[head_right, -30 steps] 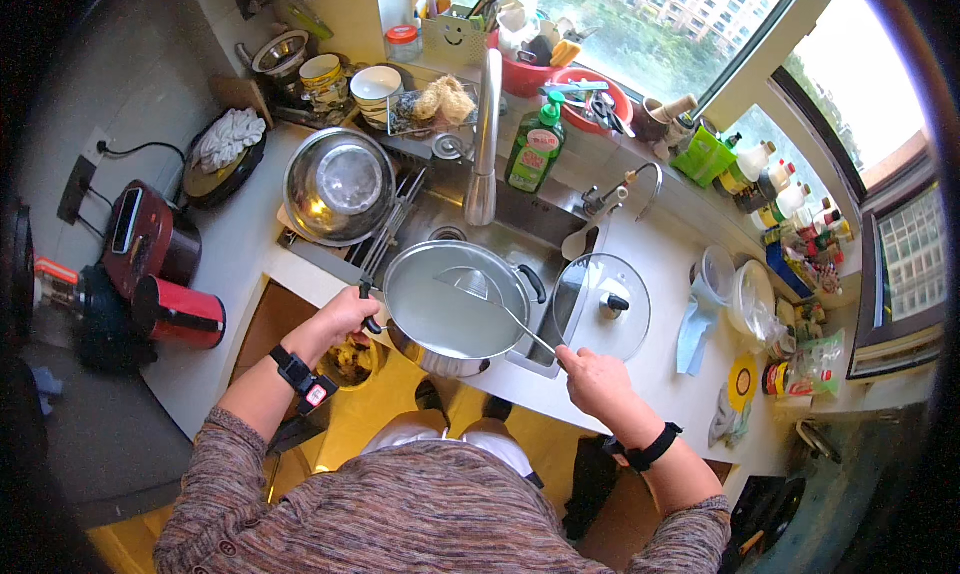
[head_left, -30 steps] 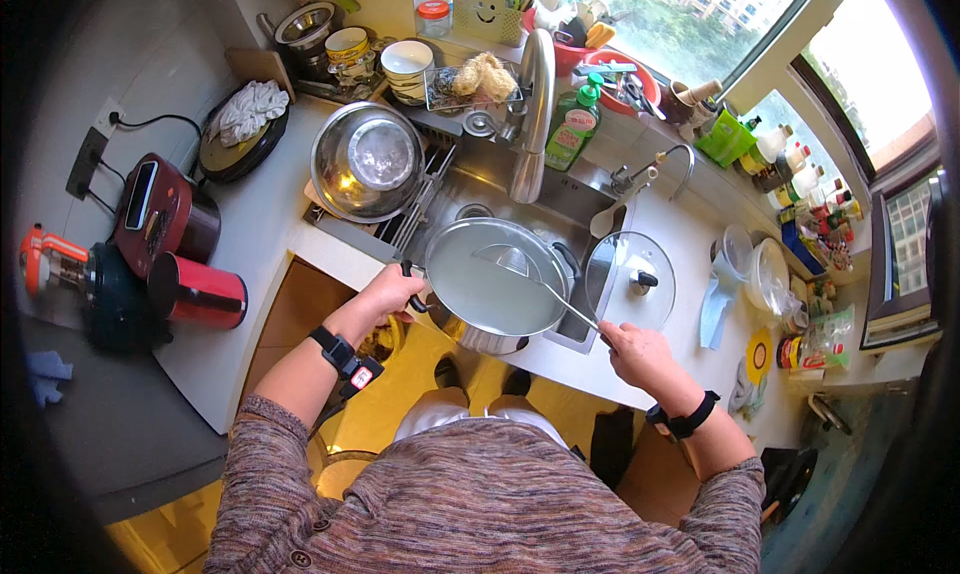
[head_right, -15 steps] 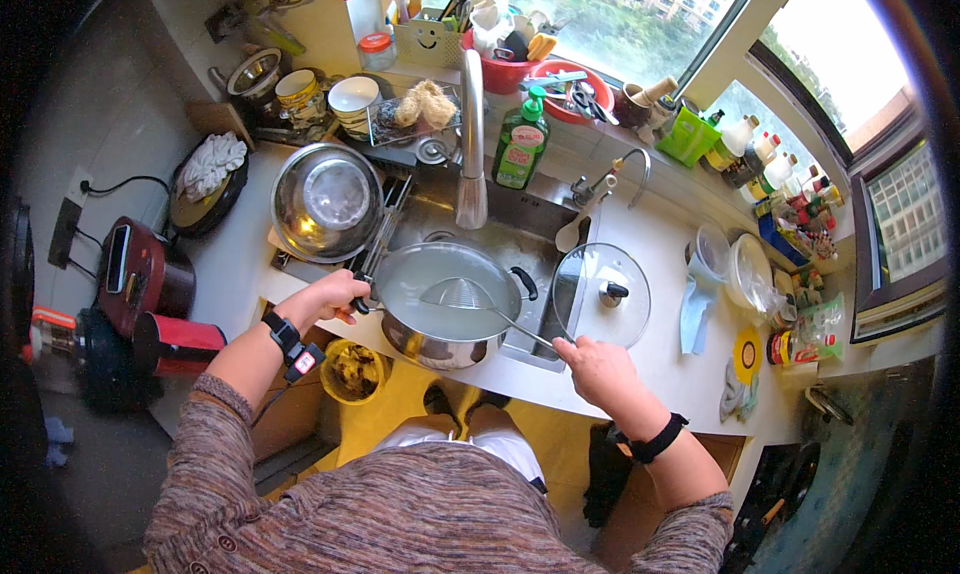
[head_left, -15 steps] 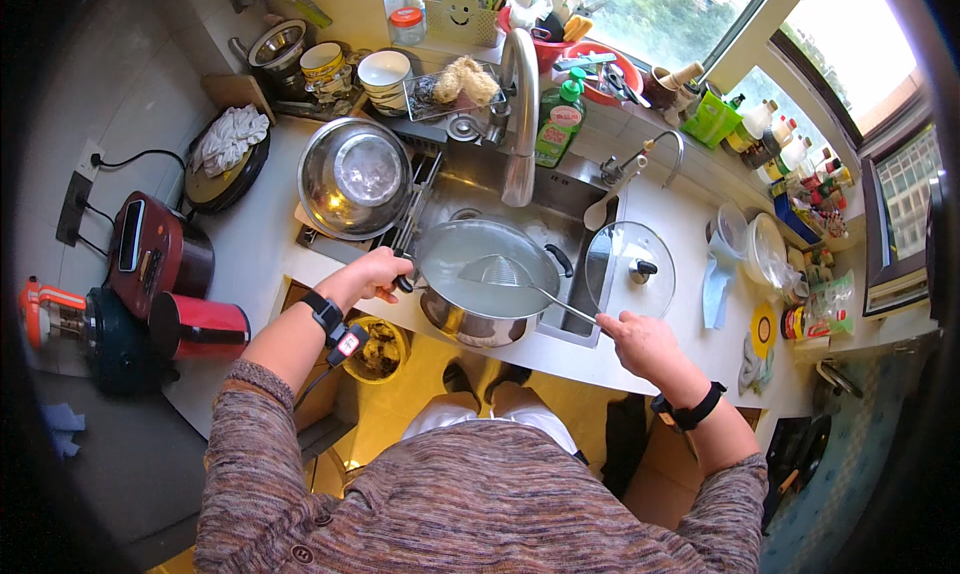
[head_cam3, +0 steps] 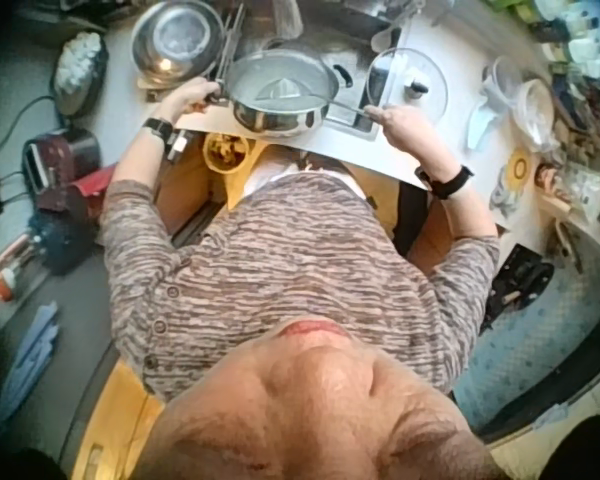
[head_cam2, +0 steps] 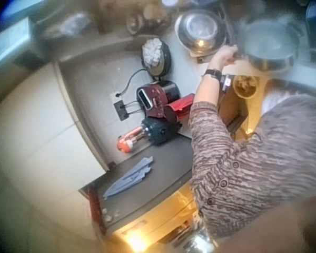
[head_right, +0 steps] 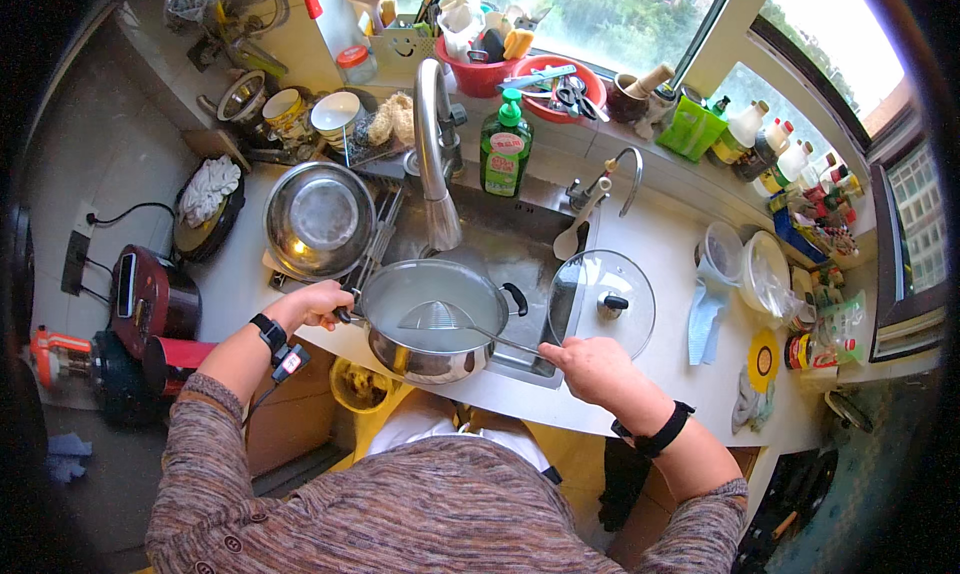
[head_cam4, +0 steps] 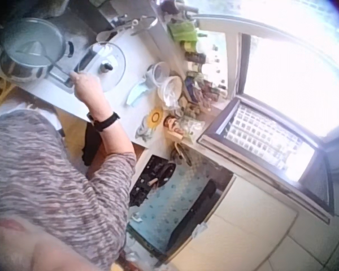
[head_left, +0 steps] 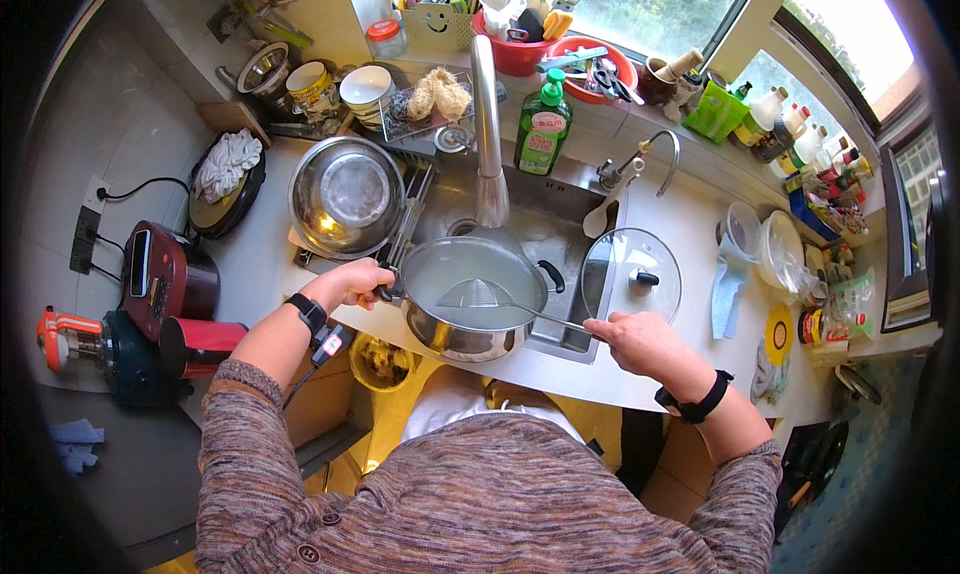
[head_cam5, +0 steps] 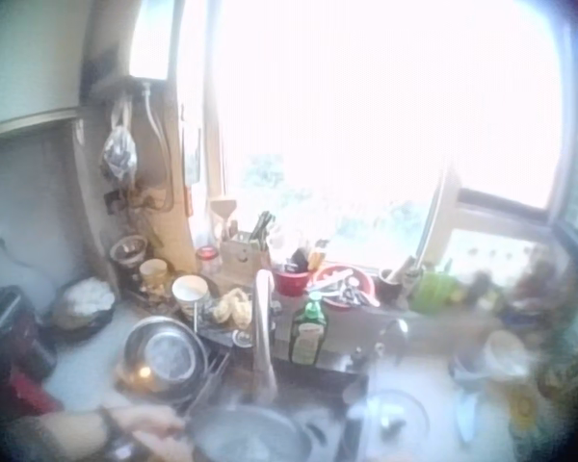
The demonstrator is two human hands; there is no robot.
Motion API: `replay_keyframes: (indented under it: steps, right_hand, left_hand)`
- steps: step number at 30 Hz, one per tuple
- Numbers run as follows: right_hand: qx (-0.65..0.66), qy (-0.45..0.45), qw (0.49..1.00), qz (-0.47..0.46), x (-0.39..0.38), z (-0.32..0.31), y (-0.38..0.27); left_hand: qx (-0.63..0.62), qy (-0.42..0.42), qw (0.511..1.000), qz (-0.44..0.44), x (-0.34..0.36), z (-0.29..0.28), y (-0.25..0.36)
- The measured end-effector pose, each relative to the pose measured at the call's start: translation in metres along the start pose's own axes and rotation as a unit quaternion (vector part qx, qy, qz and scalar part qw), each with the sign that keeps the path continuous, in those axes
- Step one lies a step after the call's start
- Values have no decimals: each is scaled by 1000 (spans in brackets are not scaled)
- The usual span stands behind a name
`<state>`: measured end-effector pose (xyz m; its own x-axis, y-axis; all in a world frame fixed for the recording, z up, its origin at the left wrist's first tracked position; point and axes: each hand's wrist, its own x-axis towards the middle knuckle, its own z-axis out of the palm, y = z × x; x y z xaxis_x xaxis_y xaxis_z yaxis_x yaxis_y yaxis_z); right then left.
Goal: The person slices peeled potatoes on a cutting board and places them into a pot. They then wash the knife, cutting board, and a metal bowl in the sink, and finally wash a pot lid and strainer with a sponge.
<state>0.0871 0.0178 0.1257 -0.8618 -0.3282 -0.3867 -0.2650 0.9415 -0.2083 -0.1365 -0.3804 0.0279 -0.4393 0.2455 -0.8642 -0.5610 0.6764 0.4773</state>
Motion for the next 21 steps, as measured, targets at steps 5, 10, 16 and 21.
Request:
replay_keyframes:
  steps: [5,10,16,21]
  right_hand:
    - [5,-16,1000,10,7,-5,2]
    - [4,-22,999,32,13,-17,-5]
    - [-61,-39,995,73,26,-41,-20]
    - [-84,-90,985,119,42,-60,-32]
  left_hand:
    - [10,-18,999,-30,8,-7,8]
    - [5,-64,997,-35,20,-18,18]
    - [59,-122,989,-59,41,-37,29]
    - [63,-171,977,-108,67,-55,40]
